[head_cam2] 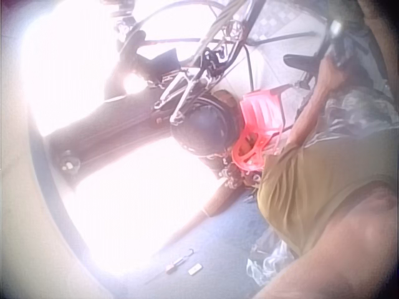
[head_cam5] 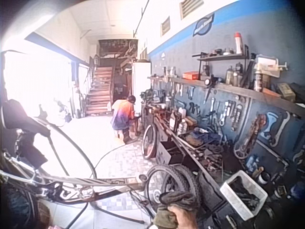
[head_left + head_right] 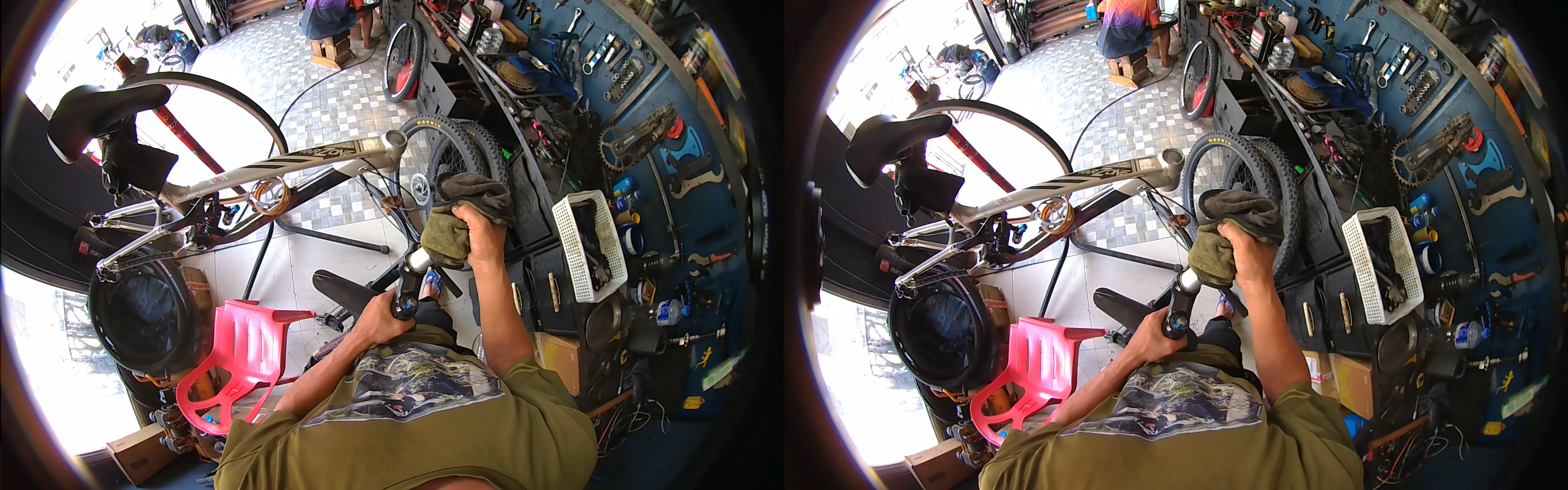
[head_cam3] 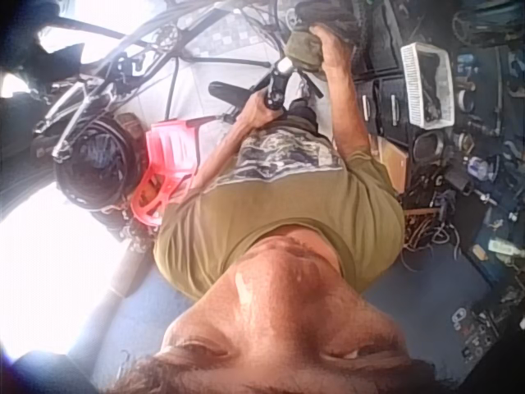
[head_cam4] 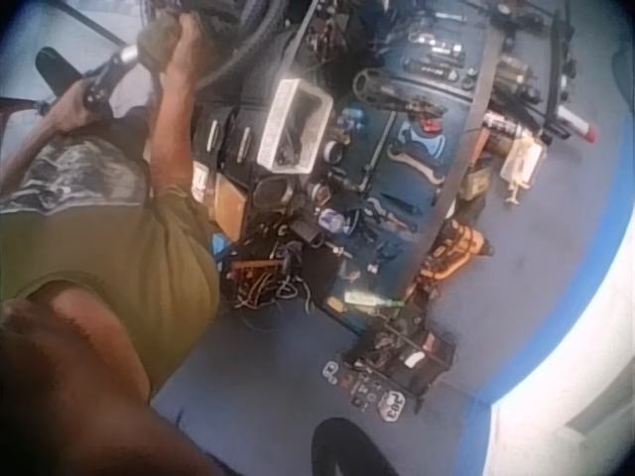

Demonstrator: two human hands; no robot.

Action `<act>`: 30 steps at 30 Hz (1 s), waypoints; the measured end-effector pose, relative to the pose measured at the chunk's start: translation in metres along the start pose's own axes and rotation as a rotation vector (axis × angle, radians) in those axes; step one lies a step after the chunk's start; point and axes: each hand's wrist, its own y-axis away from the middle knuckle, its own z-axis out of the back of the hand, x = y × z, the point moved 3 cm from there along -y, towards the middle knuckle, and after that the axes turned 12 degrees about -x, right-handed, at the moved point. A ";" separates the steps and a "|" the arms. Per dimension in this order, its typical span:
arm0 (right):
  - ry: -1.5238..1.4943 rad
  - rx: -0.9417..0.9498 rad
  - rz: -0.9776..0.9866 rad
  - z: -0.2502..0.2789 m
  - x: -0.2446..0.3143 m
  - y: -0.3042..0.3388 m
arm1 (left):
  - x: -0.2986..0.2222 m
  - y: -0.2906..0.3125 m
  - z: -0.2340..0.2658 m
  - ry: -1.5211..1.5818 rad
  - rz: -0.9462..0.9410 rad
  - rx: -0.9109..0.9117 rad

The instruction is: The person wipes the bicycle handlebar stem with a cloth, then inserts and secures the stem into the fork steerer tube. They install the handlebar, align it, and tighten the stem bolts using a hex key. The person then attaches handlebar grips and adjusts the brake lever.

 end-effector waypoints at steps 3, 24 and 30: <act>0.003 -0.009 -0.021 -0.001 -0.001 0.001 | 0.000 0.000 0.000 0.001 -0.002 -0.002; 0.006 0.054 -0.072 0.003 -0.007 0.000 | -0.001 0.003 0.002 -0.011 0.036 0.012; 0.036 0.064 -0.076 0.004 -0.011 0.003 | 0.005 0.003 0.001 -0.017 0.013 -0.008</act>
